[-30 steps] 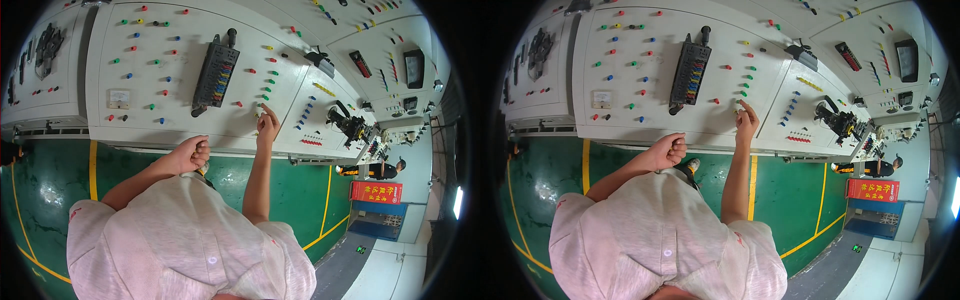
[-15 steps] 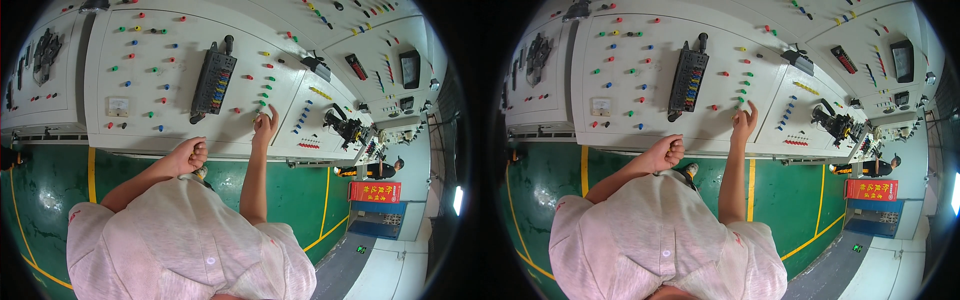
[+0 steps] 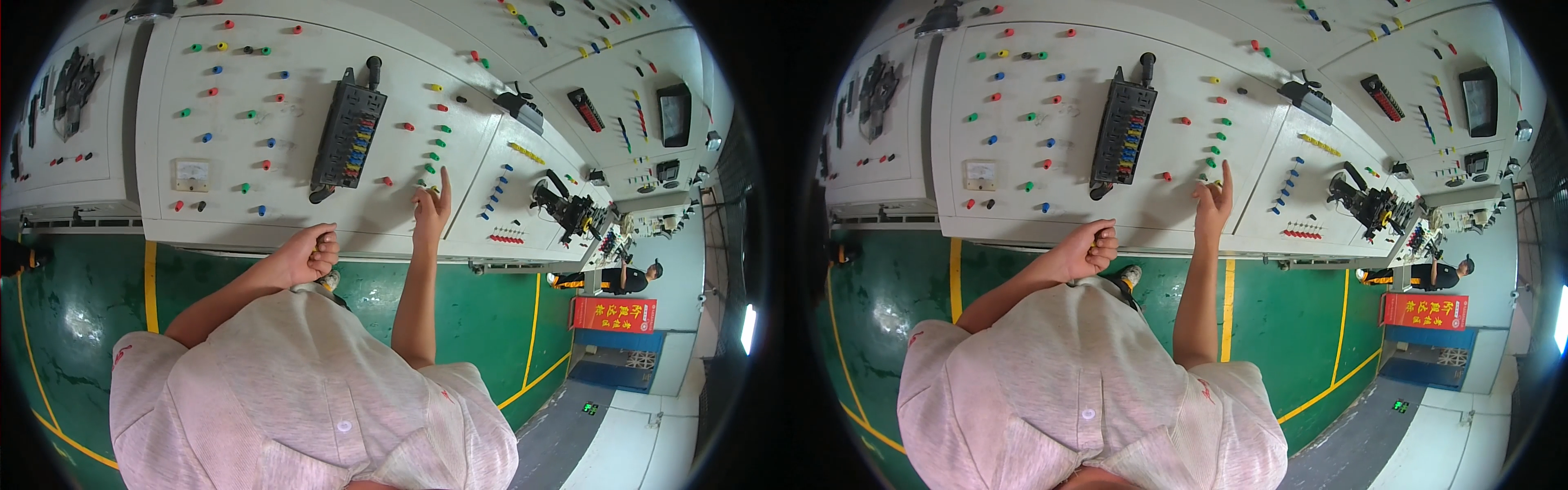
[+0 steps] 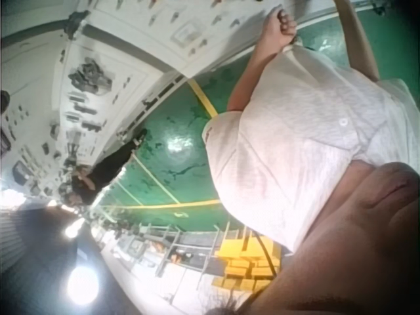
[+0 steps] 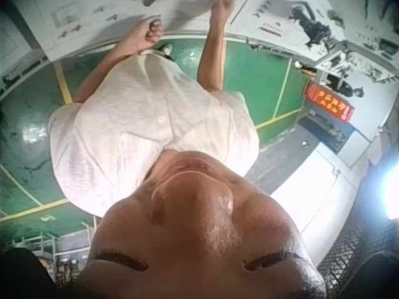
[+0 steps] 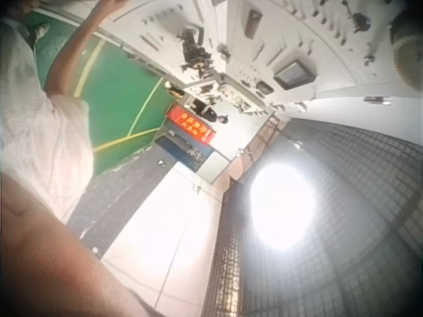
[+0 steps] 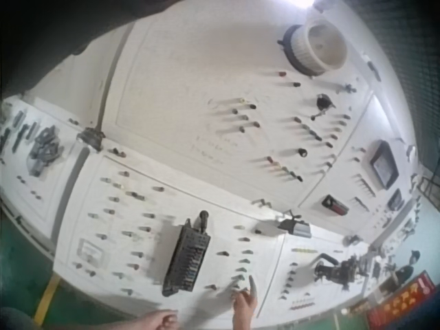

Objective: The person is testing or configuring a circuit on a control panel using various components and plugs.

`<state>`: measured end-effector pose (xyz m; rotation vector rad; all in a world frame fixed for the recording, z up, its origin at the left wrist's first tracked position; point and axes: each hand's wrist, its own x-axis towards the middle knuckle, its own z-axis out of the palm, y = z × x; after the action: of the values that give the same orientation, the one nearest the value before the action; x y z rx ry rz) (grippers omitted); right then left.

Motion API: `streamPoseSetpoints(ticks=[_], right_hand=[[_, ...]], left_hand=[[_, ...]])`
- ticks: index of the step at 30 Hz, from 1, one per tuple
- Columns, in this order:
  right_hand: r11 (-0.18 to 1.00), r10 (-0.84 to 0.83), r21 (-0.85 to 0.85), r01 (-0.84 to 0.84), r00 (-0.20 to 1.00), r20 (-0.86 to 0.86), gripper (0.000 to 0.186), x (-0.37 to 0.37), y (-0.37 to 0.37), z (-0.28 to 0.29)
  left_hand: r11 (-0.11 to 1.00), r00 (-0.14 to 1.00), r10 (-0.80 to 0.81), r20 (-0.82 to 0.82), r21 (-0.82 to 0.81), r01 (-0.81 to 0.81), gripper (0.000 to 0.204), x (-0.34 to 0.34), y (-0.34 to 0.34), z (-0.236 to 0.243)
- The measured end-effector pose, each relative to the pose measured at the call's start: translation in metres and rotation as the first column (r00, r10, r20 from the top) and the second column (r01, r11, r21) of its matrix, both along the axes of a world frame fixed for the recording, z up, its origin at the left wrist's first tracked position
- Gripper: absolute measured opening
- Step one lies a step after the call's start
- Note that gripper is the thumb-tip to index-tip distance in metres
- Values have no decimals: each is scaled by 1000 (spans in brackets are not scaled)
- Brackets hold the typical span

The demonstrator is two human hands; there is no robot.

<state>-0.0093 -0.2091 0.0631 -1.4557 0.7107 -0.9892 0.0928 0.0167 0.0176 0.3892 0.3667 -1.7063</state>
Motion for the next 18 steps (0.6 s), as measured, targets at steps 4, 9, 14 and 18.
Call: streamPoseSetpoints(ticks=[4,9,14,18], right_hand=[[993,62,107,-58,997,-36,37,-11,-18,-17],[999,-14,51,14,1000,14,46,-14,-12,-9],[998,23,66,-18,997,-67,35,-17,-36,-38],[999,-34,-16,34,999,-8,32,-16,-16,-19]], left_hand=[[1000,1000,1,7,-1,-1,35,1,-1,1],[997,998,-48,-38,-56,46,35,-2,-10,-5],[1000,995,-25,-93,7,25,36,-5,-6,-19],[998,998,-48,-35,48,50,35,-3,0,-5]])
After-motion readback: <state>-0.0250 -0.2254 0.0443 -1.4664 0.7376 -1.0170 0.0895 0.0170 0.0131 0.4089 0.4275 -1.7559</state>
